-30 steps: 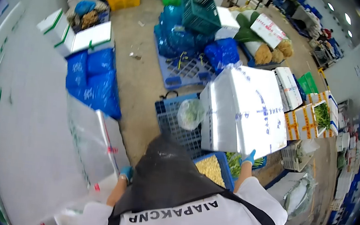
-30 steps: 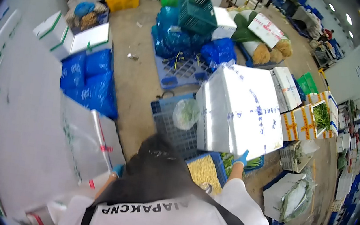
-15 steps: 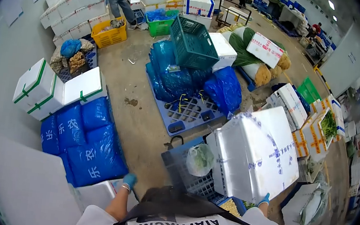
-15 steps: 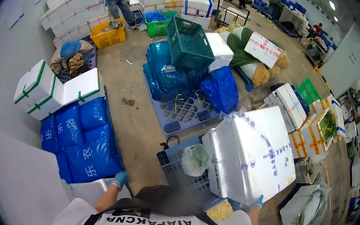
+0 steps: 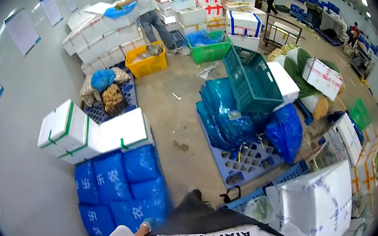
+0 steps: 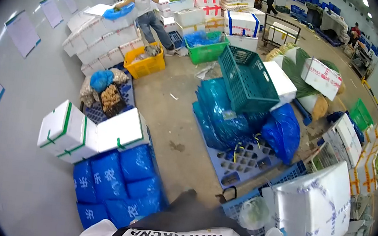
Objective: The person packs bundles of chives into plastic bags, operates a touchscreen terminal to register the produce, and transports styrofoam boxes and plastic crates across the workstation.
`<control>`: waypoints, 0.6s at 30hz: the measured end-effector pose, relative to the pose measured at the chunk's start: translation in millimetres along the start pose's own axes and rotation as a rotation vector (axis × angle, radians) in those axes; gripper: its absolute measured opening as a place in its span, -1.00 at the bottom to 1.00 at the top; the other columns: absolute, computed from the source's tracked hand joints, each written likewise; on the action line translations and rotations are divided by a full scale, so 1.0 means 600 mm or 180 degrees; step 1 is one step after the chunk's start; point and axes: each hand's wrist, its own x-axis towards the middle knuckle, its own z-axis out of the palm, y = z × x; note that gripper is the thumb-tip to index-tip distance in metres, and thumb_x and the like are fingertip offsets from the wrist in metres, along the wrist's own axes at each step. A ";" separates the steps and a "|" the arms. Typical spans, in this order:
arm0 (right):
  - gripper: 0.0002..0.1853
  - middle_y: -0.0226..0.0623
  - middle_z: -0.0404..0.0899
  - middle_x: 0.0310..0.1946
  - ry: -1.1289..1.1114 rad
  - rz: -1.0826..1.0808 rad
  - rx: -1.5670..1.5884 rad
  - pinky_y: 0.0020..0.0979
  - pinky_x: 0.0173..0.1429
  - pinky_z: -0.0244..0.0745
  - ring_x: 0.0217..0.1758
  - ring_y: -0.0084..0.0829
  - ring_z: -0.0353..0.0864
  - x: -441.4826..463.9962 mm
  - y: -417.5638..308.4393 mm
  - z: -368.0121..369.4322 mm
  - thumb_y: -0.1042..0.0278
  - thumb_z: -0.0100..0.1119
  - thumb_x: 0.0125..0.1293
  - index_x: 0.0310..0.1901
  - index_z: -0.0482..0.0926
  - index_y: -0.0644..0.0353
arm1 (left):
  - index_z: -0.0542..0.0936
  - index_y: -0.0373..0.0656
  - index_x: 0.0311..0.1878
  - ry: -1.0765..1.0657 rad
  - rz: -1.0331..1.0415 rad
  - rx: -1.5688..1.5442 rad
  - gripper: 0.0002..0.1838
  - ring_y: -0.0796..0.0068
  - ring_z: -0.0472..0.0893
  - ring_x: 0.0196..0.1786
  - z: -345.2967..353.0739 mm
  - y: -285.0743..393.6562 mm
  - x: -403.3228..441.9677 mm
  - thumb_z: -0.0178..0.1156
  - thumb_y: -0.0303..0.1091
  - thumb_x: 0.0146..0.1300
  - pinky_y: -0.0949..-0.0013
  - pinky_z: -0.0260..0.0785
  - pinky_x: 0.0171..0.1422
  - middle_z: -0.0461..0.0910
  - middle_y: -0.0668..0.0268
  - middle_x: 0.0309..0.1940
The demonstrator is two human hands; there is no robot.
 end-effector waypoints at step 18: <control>0.07 -0.20 -0.01 0.52 -0.2881 0.0598 -0.0193 0.21 0.48 -0.20 0.57 -0.06 -0.12 -0.267 -0.276 1.238 -0.53 0.16 0.03 0.48 0.08 -0.09 | 0.66 -0.22 -0.09 0.1893 -0.0867 -0.3564 -0.74 0.35 0.62 -0.25 -0.699 -0.127 0.456 0.22 -0.26 0.27 0.29 0.46 -0.17 0.68 0.23 -0.22</control>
